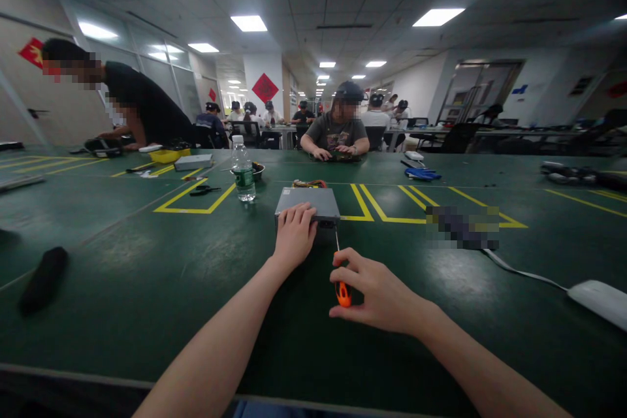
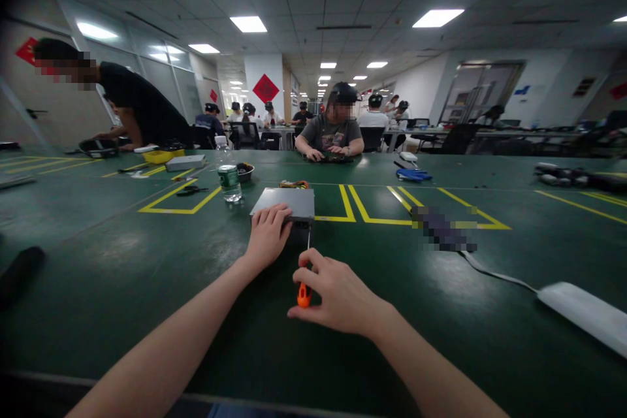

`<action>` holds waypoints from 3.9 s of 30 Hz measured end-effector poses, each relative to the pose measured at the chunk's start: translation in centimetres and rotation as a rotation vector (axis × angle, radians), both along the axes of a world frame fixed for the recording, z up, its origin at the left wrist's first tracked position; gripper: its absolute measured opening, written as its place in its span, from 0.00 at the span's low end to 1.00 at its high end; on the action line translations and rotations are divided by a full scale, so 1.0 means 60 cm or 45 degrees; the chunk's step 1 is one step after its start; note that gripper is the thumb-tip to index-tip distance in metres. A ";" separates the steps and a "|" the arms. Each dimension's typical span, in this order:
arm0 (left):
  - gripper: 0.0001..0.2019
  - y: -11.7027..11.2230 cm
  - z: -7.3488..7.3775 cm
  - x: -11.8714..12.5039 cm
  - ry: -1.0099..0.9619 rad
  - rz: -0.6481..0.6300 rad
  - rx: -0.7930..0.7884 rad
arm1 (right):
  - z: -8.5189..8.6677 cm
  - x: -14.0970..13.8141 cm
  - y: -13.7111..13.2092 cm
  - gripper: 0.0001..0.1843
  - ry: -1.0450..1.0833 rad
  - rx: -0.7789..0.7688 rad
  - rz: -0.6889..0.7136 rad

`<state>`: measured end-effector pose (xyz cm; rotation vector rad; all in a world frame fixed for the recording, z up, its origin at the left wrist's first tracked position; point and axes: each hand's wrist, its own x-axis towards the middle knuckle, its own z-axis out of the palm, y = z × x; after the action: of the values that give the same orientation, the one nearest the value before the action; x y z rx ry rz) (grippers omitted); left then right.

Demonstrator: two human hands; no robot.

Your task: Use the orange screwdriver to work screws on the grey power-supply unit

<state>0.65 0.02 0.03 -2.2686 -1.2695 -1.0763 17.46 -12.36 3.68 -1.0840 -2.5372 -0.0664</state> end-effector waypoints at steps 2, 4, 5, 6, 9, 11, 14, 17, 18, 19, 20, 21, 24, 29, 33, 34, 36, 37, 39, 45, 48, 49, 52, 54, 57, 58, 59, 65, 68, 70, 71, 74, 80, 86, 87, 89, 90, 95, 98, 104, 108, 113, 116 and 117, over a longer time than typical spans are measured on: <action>0.13 0.000 0.000 -0.001 0.005 -0.002 0.000 | 0.006 0.005 -0.002 0.19 0.084 -0.082 -0.016; 0.13 0.000 0.001 -0.001 0.009 -0.002 0.000 | 0.010 0.012 -0.004 0.19 0.144 -0.114 -0.026; 0.13 0.000 0.001 -0.001 0.010 -0.002 0.000 | 0.011 0.014 -0.004 0.19 0.161 -0.116 -0.026; 0.13 0.000 0.001 -0.001 0.010 -0.001 -0.001 | 0.011 0.016 -0.004 0.20 0.169 -0.114 -0.022; 0.13 -0.001 0.002 -0.001 0.006 0.001 -0.004 | 0.004 0.015 0.001 0.24 0.163 -0.065 0.016; 0.13 -0.002 0.002 -0.001 0.003 -0.002 -0.002 | -0.004 0.013 0.006 0.25 0.153 -0.013 0.032; 0.13 -0.003 0.003 0.000 0.002 -0.003 0.000 | -0.008 0.011 0.008 0.26 0.171 -0.024 0.012; 0.13 -0.003 0.003 0.000 0.003 -0.003 -0.003 | -0.001 0.010 0.003 0.27 0.218 -0.131 -0.006; 0.13 -0.003 0.003 0.000 0.005 -0.004 -0.006 | 0.002 0.009 0.001 0.26 0.216 -0.156 -0.004; 0.13 -0.003 0.003 0.000 0.006 -0.004 -0.009 | 0.004 0.009 -0.001 0.26 0.200 -0.168 0.004; 0.13 -0.003 0.003 -0.001 0.005 -0.003 -0.011 | 0.006 0.008 -0.002 0.25 0.170 -0.168 0.017; 0.13 -0.003 0.004 -0.001 0.006 -0.001 -0.013 | 0.007 0.007 -0.003 0.24 0.131 -0.158 0.032; 0.13 -0.003 0.004 -0.001 0.007 0.002 -0.016 | 0.003 0.007 0.001 0.21 0.040 -0.084 0.067; 0.13 -0.002 0.002 -0.001 0.005 -0.003 -0.012 | -0.005 0.010 0.009 0.26 0.114 -0.012 0.032; 0.13 -0.002 0.002 -0.001 0.000 -0.003 -0.001 | -0.001 0.009 0.006 0.25 0.142 -0.047 -0.013; 0.13 -0.002 0.002 -0.001 0.000 -0.002 -0.002 | 0.001 0.009 0.005 0.25 0.141 -0.071 -0.006; 0.13 -0.004 0.003 -0.001 0.005 -0.003 -0.008 | 0.008 0.009 0.001 0.25 0.127 -0.135 0.015; 0.13 -0.004 0.004 -0.001 0.007 -0.004 -0.012 | 0.011 0.009 -0.001 0.25 0.116 -0.172 0.024; 0.13 -0.005 0.004 -0.001 0.011 -0.005 -0.015 | 0.017 0.011 -0.004 0.22 0.108 -0.235 0.039; 0.14 -0.003 0.004 -0.001 0.013 -0.006 -0.019 | 0.013 0.015 -0.001 0.21 0.133 -0.313 0.058; 0.14 -0.002 0.003 -0.002 0.012 -0.004 -0.020 | 0.007 0.013 0.003 0.23 0.155 -0.253 0.041; 0.14 -0.001 0.003 -0.002 0.012 -0.006 -0.018 | 0.007 0.013 0.004 0.23 0.173 -0.234 0.021; 0.14 -0.001 0.002 -0.002 0.013 -0.006 -0.018 | 0.010 0.014 0.003 0.23 0.218 -0.237 -0.042; 0.14 -0.001 0.002 -0.002 0.011 -0.002 -0.025 | 0.015 0.015 0.001 0.24 0.228 -0.285 -0.040; 0.14 -0.002 0.002 -0.002 0.014 -0.002 -0.034 | 0.022 0.016 -0.003 0.22 0.226 -0.345 0.007; 0.14 -0.002 0.002 -0.002 0.015 -0.002 -0.036 | 0.023 0.017 -0.004 0.22 0.218 -0.350 0.022; 0.14 -0.003 0.002 -0.002 0.016 -0.003 -0.037 | 0.024 0.017 -0.004 0.22 0.209 -0.350 0.037; 0.13 -0.003 0.003 -0.003 0.015 -0.008 -0.033 | 0.015 0.020 0.002 0.22 0.193 -0.305 0.055; 0.13 -0.002 0.002 -0.003 0.017 -0.012 -0.028 | 0.015 0.021 0.003 0.24 0.237 -0.282 0.006; 0.13 -0.001 0.001 -0.003 0.020 -0.011 -0.025 | 0.019 0.021 0.002 0.24 0.239 -0.295 -0.015; 0.13 -0.001 0.001 -0.003 0.020 -0.009 -0.024 | 0.022 0.022 0.000 0.23 0.231 -0.303 -0.014; 0.13 -0.003 0.003 -0.004 0.025 -0.003 -0.027 | 0.030 0.023 -0.004 0.21 0.185 -0.316 0.015; 0.13 -0.004 0.005 -0.004 0.035 -0.005 -0.024 | 0.025 0.022 -0.006 0.15 0.145 -0.357 0.027; 0.13 0.000 0.001 -0.002 0.018 -0.001 -0.013 | 0.025 0.021 -0.003 0.19 0.267 -0.375 -0.095; 0.13 0.000 0.001 -0.002 0.018 0.000 -0.010 | 0.028 0.022 -0.004 0.20 0.288 -0.394 -0.106; 0.13 0.001 0.001 -0.002 0.020 0.001 -0.004 | 0.036 0.027 -0.007 0.20 0.304 -0.446 -0.090; 0.13 0.001 0.001 -0.003 0.022 0.001 -0.002 | 0.040 0.029 -0.009 0.20 0.299 -0.474 -0.071; 0.14 -0.002 0.004 -0.004 0.042 -0.005 -0.020 | 0.050 0.034 -0.011 0.19 0.227 -0.586 0.029; 0.14 -0.003 0.005 -0.003 0.041 -0.010 -0.035 | 0.044 0.033 -0.006 0.19 0.223 -0.577 0.036; 0.14 -0.001 0.006 -0.002 0.048 -0.011 -0.041 | 0.035 0.032 0.000 0.23 0.299 -0.614 -0.064; 0.14 -0.001 0.007 -0.001 0.042 -0.013 -0.032 | 0.043 0.033 -0.006 0.23 0.250 -0.630 -0.005; 0.14 -0.002 0.007 -0.001 0.039 -0.021 -0.043 | 0.039 0.030 -0.004 0.20 0.228 -0.597 0.051; 0.14 -0.003 0.007 -0.001 0.036 -0.026 -0.045 | 0.033 0.028 0.001 0.21 0.287 -0.516 0.030; 0.14 -0.003 0.008 -0.002 0.037 -0.027 -0.044 | 0.032 0.028 0.001 0.21 0.306 -0.496 0.020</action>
<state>0.55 -0.15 0.49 -2.3199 -1.2648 -1.0328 19.11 -12.30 5.61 -1.1302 -2.3923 0.5502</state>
